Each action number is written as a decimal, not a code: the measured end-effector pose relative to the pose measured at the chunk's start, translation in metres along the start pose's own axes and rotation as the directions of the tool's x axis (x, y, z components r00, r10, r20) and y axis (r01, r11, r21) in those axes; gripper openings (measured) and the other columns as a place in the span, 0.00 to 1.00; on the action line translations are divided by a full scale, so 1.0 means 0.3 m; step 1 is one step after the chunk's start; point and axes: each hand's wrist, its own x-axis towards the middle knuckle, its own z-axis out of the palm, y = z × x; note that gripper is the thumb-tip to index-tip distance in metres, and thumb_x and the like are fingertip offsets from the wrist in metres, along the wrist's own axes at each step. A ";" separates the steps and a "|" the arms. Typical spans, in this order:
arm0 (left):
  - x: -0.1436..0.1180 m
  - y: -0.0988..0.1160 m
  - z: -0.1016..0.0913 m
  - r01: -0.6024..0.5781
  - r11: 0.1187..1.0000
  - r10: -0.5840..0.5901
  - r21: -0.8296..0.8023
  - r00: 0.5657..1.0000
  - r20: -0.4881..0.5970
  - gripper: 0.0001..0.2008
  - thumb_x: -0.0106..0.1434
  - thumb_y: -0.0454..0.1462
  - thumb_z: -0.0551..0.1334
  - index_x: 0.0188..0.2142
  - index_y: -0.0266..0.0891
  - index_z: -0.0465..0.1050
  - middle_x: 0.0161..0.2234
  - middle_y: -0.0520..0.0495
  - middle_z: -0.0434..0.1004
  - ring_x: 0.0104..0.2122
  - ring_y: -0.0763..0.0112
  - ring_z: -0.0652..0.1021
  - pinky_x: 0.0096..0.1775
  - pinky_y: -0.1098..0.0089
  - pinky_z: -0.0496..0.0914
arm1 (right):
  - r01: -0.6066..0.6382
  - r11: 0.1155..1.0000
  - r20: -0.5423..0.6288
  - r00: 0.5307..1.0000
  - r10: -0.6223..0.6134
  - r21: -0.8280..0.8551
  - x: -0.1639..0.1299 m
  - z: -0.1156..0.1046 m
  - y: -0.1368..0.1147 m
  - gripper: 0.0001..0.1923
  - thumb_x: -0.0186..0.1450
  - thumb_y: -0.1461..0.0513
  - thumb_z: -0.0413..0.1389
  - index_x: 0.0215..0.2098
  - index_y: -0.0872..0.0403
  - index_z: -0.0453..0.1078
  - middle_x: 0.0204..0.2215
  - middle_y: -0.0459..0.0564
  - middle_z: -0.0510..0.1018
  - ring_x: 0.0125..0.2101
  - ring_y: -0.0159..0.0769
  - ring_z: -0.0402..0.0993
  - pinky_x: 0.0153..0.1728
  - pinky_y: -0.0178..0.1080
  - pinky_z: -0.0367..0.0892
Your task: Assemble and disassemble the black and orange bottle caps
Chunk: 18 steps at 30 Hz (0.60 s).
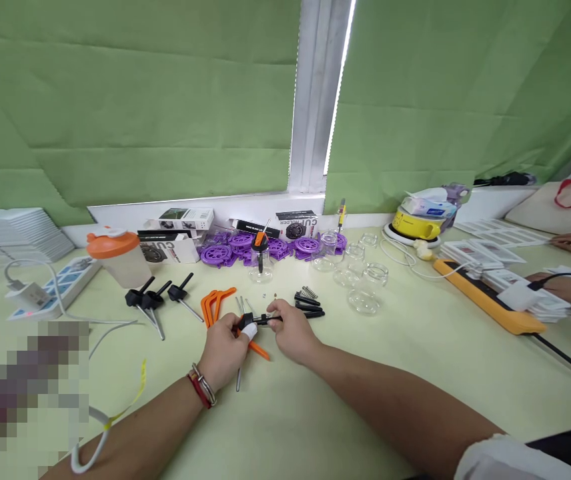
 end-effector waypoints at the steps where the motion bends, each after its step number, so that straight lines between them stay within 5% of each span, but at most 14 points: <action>1: 0.000 -0.001 0.000 0.002 1.000 -0.002 -0.002 1.000 0.001 0.10 0.54 0.45 0.60 0.26 0.42 0.65 0.20 0.51 0.66 0.20 0.67 0.69 0.24 0.64 0.65 | -0.003 1.000 0.005 1.000 0.003 -0.001 0.000 -0.001 -0.001 0.09 0.60 0.67 0.52 0.38 0.51 0.66 0.30 0.46 0.74 0.31 0.35 0.69 0.29 0.34 0.57; 18: -0.004 0.009 -0.006 0.020 0.999 -0.021 0.043 1.000 0.016 0.09 0.56 0.44 0.59 0.27 0.41 0.66 0.22 0.48 0.68 0.22 0.65 0.70 0.25 0.62 0.67 | -0.006 1.000 0.000 1.000 0.006 0.026 0.001 -0.008 -0.004 0.09 0.60 0.67 0.52 0.39 0.52 0.66 0.30 0.46 0.74 0.31 0.34 0.69 0.30 0.34 0.57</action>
